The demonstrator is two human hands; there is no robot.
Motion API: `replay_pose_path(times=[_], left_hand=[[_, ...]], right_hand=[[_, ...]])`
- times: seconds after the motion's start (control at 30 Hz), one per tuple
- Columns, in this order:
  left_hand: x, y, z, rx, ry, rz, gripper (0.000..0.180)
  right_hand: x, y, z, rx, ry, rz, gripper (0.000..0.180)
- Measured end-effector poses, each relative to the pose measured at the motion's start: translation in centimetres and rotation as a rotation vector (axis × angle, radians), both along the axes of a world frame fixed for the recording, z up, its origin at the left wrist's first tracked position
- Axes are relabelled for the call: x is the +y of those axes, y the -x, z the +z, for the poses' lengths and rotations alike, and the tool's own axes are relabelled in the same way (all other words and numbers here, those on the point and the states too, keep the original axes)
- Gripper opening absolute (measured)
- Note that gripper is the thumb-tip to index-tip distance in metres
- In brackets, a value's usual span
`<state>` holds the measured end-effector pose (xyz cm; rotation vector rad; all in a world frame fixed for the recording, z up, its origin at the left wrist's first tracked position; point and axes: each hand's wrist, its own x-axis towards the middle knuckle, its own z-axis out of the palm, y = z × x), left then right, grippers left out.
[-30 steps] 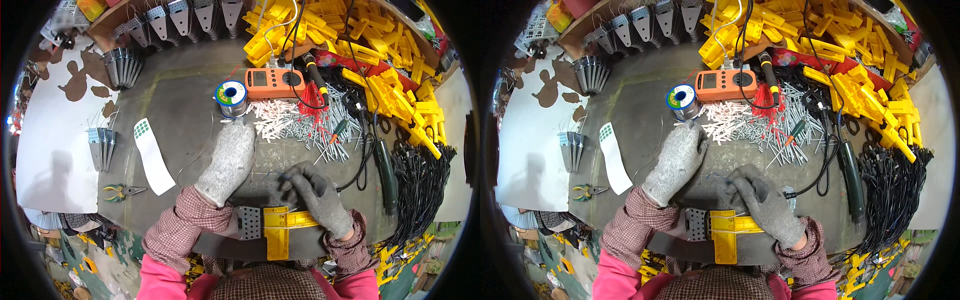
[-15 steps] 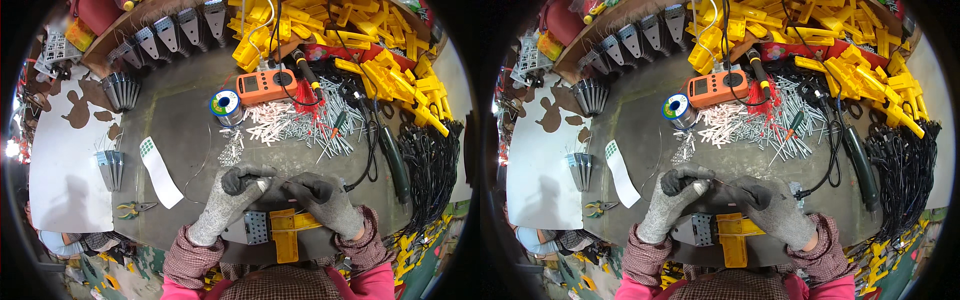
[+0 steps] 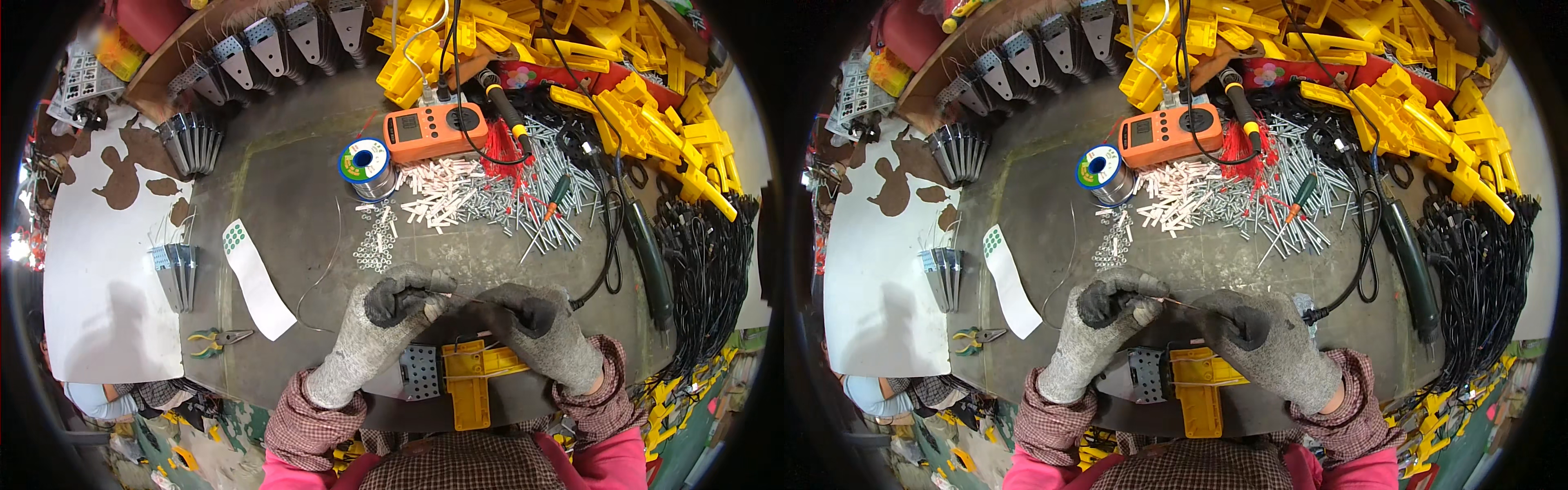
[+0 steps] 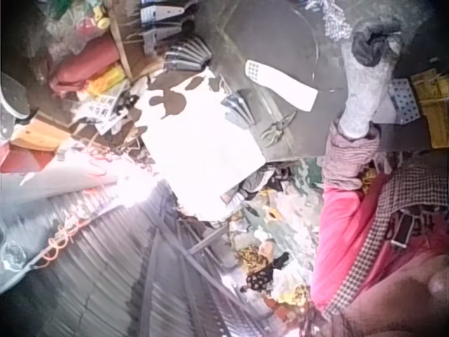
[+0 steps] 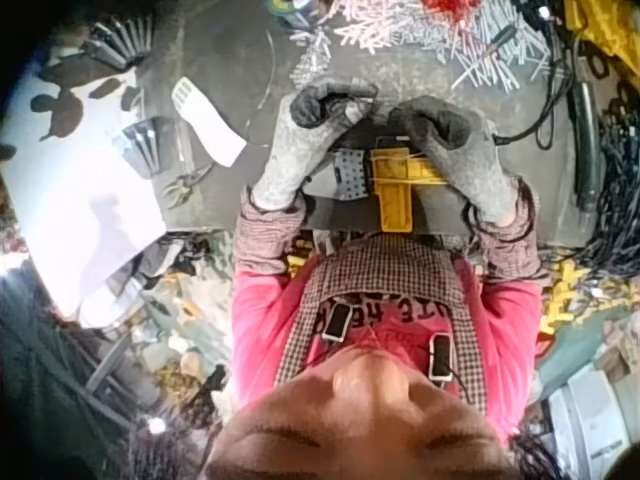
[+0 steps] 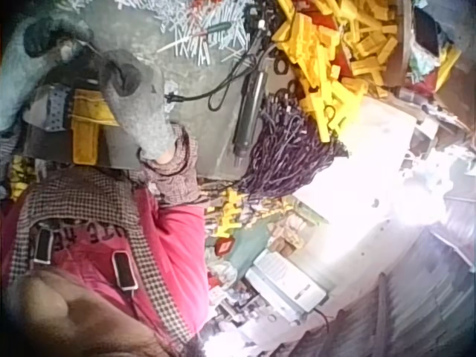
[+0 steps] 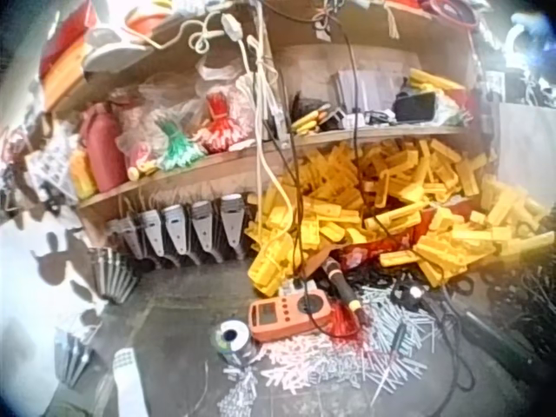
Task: The person assembles hardware components into a yellow plastic housing by soldering internal wiring with a soldering iron, then securing a metal plate and other components with hardware fasteners using an electric screwdriver.
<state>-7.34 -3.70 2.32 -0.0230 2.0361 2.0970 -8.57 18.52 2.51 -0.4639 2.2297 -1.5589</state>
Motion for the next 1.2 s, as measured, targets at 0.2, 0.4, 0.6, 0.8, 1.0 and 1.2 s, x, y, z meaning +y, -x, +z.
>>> replay_pose_path(times=[0.2, 0.4, 0.6, 0.8, 1.0, 1.2], left_hand=[[-0.5, -0.1, -0.6, 0.036, 0.099, -0.121, 0.024], [-0.2, -0.4, -0.5, 0.027, 0.194, -0.176, 0.027], [0.3, -0.7, -0.7, -0.006, 0.106, -0.056, 0.024], [0.3, -0.8, -0.3, 0.001, 0.154, -0.112, 0.018], [0.0, -0.7, -1.1, 0.019, 0.153, -0.191, 0.026], [1.5, -0.8, -2.3, 0.088, -0.04, -0.192, 0.028]], right_hand=[[0.1, 0.0, 0.6, -0.063, -0.027, 0.023, 0.028], [0.1, 0.1, 0.1, 0.038, -0.099, 0.06, 0.026], [0.5, 0.1, -1.6, -0.012, 0.028, 0.07, 0.027], [-0.1, 0.2, 0.2, -0.125, -0.059, 0.036, 0.021], [0.8, 0.6, -1.3, 0.092, -0.107, 0.15, 0.031], [-0.9, 0.0, 0.3, -0.024, -0.003, 0.159, 0.037]])
